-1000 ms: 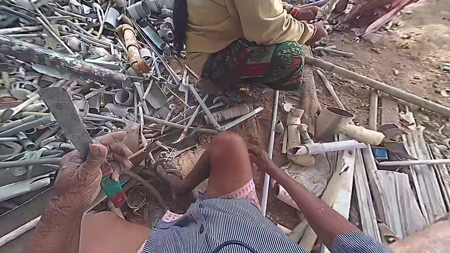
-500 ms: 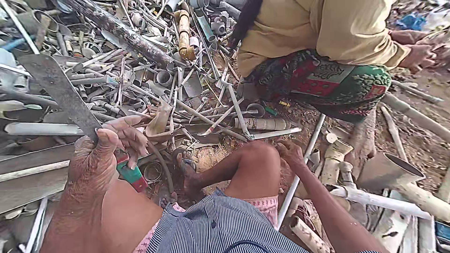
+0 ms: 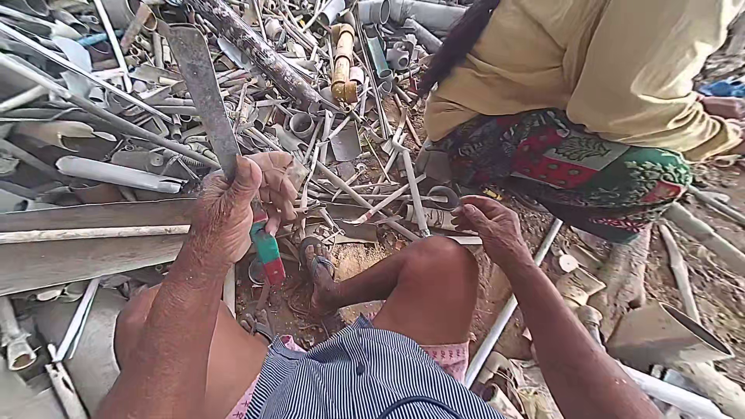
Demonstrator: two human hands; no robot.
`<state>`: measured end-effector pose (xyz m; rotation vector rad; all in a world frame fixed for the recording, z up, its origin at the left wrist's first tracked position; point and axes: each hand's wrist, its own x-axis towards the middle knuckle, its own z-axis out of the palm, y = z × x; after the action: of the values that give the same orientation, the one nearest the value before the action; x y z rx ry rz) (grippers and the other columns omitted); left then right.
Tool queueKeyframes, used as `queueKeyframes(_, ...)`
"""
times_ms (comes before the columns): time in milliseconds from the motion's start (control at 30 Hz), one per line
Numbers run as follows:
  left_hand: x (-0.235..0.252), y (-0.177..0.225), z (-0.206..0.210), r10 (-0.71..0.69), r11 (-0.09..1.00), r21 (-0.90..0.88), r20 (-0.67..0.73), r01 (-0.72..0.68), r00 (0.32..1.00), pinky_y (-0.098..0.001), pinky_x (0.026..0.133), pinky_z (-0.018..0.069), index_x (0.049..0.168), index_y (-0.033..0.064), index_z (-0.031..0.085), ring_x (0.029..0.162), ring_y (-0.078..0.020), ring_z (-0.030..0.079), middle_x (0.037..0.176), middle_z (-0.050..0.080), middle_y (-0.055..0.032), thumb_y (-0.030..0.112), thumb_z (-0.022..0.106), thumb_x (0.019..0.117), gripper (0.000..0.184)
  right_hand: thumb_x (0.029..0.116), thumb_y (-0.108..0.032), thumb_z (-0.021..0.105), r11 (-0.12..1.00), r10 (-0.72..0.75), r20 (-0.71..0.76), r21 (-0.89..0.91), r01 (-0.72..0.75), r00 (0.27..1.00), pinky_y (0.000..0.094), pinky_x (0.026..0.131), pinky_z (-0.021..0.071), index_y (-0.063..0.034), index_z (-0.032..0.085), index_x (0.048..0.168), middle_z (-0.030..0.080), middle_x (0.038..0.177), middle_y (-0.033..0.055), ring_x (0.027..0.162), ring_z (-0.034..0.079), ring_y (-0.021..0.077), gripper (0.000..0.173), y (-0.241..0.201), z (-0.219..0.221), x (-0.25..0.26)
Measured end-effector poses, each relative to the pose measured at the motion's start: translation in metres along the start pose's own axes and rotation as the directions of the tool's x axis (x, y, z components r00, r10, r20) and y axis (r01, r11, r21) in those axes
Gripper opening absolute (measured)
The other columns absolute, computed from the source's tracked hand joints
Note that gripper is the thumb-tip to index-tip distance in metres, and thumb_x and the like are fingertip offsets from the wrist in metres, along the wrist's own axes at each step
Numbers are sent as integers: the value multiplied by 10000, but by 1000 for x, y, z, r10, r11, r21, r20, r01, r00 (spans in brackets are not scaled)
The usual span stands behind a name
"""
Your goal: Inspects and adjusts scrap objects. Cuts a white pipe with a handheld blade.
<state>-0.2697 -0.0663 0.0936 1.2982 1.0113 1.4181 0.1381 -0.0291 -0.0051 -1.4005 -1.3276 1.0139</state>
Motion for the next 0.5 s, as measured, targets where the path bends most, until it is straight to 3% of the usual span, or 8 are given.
queueKeyframes(200, 3, -11, -22, -43, 998, -36, -46, 42, 998, -172, 415, 491, 1183, 38, 643, 503, -50, 603, 751, 696, 3, 375, 375, 1092, 440, 1041, -47, 470, 1000, 9, 24, -30, -8, 1000, 239, 706, 621, 0, 619, 1164, 737, 858, -25, 717, 719, 66, 199, -15, 8, -5)
queueKeyframes(367, -12, -3, -39, -33, 999, 2, -98, 33, 995, -178, 415, 505, 1213, 51, 657, 499, -51, 604, 777, 703, 6, 433, 414, 1085, 471, 1033, -29, 512, 1000, -4, 91, -20, 6, 996, 215, 682, 608, -2, 625, 1163, 724, 838, -28, 696, 702, 46, 174, -28, 35, 5)
queueKeyframes(500, -30, 4, -48, -18, 998, 54, -173, 28, 985, -183, 420, 514, 1211, 77, 661, 516, -57, 624, 778, 706, 8, 463, 402, 1083, 483, 1027, -39, 529, 999, -27, 246, -9, 30, 969, 222, 701, 605, 14, 644, 1164, 725, 846, -6, 714, 703, 59, 187, -24, 68, 6)
